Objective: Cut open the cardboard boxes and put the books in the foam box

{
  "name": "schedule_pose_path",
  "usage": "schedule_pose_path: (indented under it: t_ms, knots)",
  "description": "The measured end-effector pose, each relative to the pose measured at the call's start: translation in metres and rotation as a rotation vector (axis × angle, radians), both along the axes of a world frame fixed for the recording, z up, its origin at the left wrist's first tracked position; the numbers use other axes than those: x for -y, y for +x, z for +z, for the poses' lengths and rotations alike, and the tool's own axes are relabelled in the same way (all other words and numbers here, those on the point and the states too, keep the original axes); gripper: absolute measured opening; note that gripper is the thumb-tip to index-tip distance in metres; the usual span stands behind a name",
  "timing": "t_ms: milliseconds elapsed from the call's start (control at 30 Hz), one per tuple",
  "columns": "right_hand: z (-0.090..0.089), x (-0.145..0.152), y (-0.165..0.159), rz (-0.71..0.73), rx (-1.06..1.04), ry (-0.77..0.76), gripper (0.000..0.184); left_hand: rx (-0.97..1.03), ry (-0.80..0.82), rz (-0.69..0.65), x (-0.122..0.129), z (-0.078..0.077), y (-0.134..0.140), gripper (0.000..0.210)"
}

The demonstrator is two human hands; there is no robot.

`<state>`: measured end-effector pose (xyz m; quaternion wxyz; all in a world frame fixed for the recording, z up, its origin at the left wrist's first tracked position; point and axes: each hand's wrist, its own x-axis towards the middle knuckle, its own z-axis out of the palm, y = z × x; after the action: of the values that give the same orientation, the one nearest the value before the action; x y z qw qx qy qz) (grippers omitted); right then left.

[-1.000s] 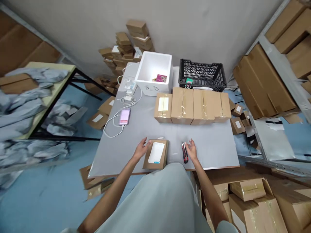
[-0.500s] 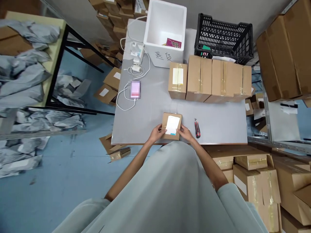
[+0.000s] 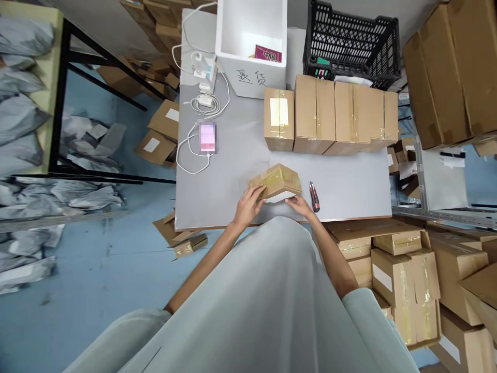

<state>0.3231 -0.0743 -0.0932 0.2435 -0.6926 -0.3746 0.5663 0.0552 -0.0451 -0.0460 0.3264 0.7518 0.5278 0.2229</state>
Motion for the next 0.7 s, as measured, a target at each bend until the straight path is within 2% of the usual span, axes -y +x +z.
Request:
schedule_pose_path:
  t_ms: [67, 133, 233, 367, 433, 533, 600, 700]
  knots:
    - [-0.006, 0.004, 0.010, -0.039, 0.111, -0.025, 0.019, -0.037, 0.009, -0.048, 0.002, -0.001, 0.008, 0.051]
    - [-0.008, 0.011, 0.027, -0.104, 0.262, -0.034, 0.021, -0.061, 0.014, -0.079, 0.004, -0.003, 0.016, 0.052]
    - [-0.009, 0.020, 0.056, -0.189, 0.468, -0.042, 0.037, -0.077, 0.014, -0.101, 0.009, -0.005, 0.022, 0.052]
    - [-0.018, 0.021, 0.079, -0.211, 0.609, -0.082, 0.054, -0.093, 0.014, -0.124, 0.017, -0.010, 0.022, 0.051]
    - [-0.025, 0.017, 0.081, -0.197, 0.637, -0.089, 0.052, -0.102, 0.010, -0.154, 0.021, -0.014, 0.023, 0.052]
    - [-0.033, 0.011, 0.078, -0.175, 0.645, -0.087, 0.037, -0.111, 0.004, -0.248, 0.027, -0.022, 0.031, 0.050]
    - [-0.034, 0.009, 0.078, -0.168, 0.635, -0.082, 0.030, -0.114, 0.007, -0.309, 0.031, -0.027, 0.039, 0.052]
    - [-0.029, 0.012, 0.083, -0.165, 0.618, -0.053, 0.032, -0.117, 0.017, -0.340, 0.038, -0.033, 0.047, 0.057]
